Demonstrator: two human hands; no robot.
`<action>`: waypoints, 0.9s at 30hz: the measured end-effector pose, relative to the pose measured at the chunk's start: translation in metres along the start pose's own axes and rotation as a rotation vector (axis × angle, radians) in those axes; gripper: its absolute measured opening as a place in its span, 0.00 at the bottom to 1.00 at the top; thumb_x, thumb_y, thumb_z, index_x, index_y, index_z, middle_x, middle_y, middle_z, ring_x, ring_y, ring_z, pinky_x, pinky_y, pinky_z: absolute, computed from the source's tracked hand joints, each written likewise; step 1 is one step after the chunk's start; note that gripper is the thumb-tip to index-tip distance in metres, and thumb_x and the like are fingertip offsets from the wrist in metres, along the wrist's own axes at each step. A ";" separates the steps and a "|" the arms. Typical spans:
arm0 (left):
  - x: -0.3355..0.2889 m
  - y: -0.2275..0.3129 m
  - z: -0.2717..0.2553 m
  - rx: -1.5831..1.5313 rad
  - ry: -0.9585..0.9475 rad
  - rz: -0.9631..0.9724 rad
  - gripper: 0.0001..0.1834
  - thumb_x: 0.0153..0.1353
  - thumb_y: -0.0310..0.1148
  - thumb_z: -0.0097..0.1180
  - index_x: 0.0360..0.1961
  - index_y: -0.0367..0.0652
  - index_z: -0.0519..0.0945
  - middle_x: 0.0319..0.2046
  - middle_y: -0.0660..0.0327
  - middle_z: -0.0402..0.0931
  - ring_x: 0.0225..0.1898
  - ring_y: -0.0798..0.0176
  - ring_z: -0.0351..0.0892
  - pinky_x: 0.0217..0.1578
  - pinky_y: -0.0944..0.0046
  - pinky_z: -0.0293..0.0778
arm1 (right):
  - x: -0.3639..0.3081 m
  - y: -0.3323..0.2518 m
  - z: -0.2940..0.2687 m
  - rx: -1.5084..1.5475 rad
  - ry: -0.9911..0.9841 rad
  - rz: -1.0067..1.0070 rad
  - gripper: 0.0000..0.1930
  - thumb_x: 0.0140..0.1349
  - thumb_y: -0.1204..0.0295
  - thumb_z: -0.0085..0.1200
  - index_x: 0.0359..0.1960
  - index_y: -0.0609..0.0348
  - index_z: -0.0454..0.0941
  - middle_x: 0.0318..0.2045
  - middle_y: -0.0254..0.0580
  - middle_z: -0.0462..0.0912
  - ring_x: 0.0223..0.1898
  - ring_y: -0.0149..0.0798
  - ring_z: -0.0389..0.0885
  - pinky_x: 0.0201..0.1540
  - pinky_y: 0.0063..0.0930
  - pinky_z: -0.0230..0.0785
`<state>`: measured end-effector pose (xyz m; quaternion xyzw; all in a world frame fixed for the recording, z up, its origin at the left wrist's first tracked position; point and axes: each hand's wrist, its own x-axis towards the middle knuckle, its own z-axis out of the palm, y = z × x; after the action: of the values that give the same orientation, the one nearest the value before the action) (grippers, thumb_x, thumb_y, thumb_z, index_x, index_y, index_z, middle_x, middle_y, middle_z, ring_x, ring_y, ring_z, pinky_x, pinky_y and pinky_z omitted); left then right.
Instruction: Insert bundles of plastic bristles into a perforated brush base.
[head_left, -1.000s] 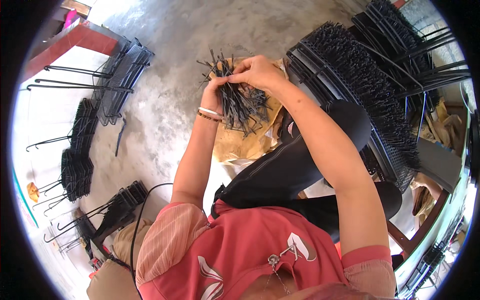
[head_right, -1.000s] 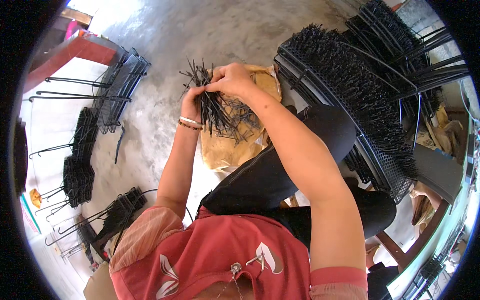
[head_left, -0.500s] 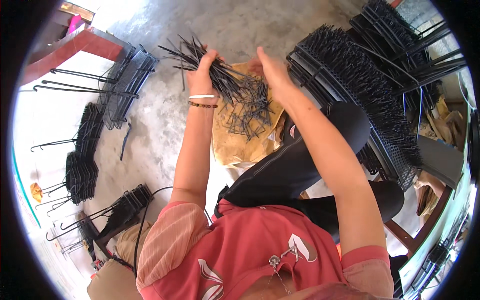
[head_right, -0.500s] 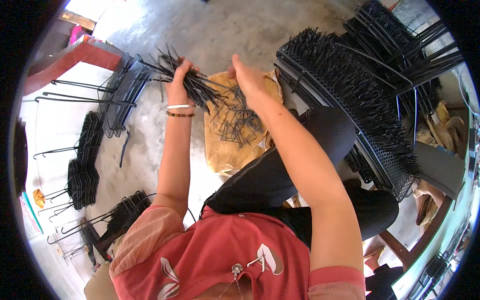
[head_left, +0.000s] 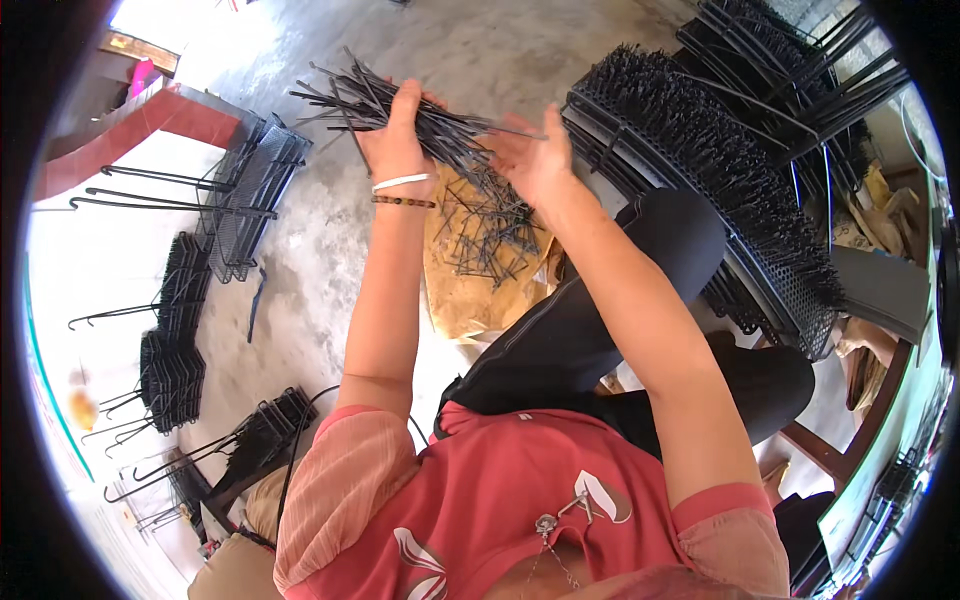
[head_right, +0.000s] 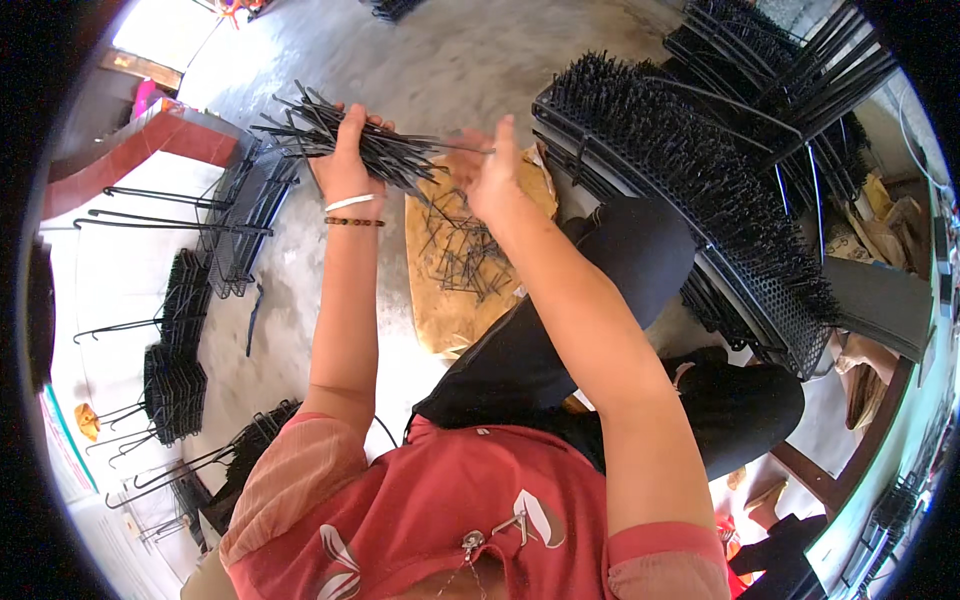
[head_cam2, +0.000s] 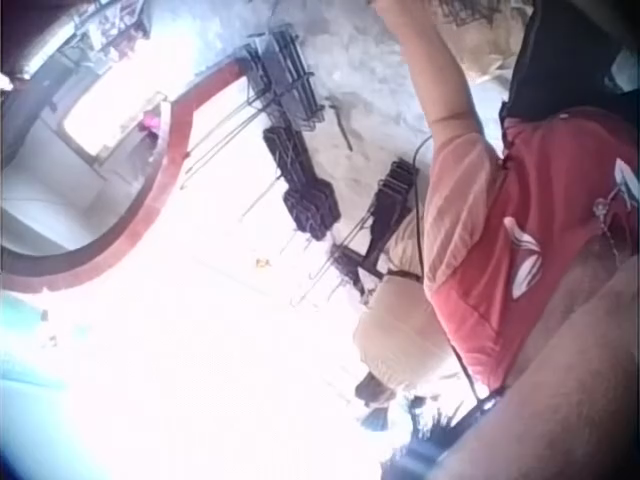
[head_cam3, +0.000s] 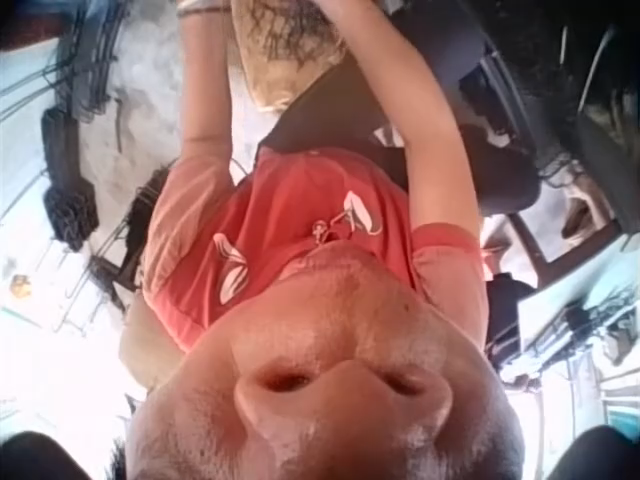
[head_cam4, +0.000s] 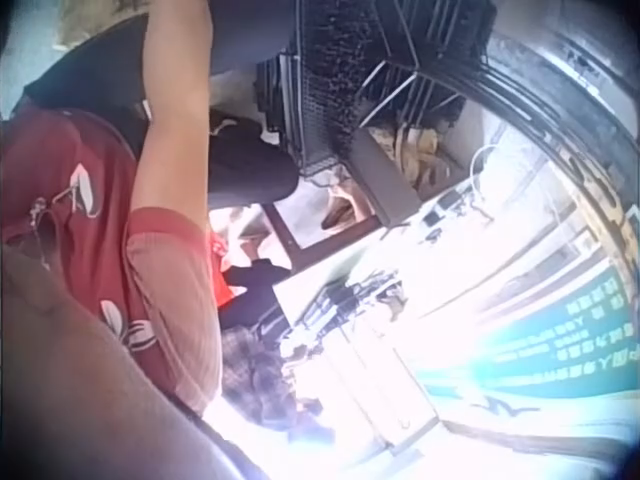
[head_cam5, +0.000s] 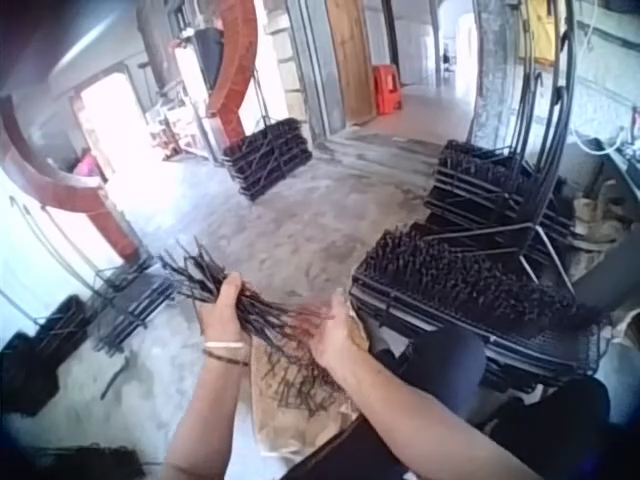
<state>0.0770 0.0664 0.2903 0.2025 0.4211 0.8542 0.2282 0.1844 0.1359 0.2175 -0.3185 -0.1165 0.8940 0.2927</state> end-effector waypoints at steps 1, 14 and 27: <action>0.003 0.003 -0.003 0.007 0.037 -0.006 0.16 0.52 0.22 0.61 0.38 0.36 0.67 0.24 0.57 0.74 0.21 0.61 0.75 0.22 0.63 0.73 | 0.001 -0.006 0.002 0.047 -0.011 -0.073 0.29 0.64 0.45 0.38 0.48 0.61 0.71 0.42 0.46 0.77 0.42 0.40 0.74 0.44 0.32 0.64; -0.003 -0.016 -0.010 -0.077 0.125 -0.183 0.13 0.52 0.21 0.58 0.36 0.37 0.68 0.27 0.57 0.72 0.24 0.60 0.74 0.26 0.58 0.77 | -0.003 0.021 0.018 -0.194 -0.001 -0.024 0.25 0.66 0.49 0.37 0.40 0.60 0.75 0.36 0.39 0.80 0.40 0.35 0.74 0.48 0.30 0.61; -0.008 -0.021 0.010 -0.001 -0.097 0.000 0.22 0.52 0.18 0.57 0.47 0.35 0.64 0.30 0.56 0.71 0.26 0.60 0.75 0.28 0.56 0.79 | -0.007 0.013 0.017 -0.170 0.011 0.085 0.30 0.63 0.43 0.35 0.42 0.61 0.73 0.41 0.44 0.77 0.41 0.39 0.75 0.42 0.34 0.71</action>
<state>0.0940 0.0795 0.2781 0.2434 0.4091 0.8436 0.2484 0.1723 0.1216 0.2287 -0.3517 -0.1767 0.8909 0.2269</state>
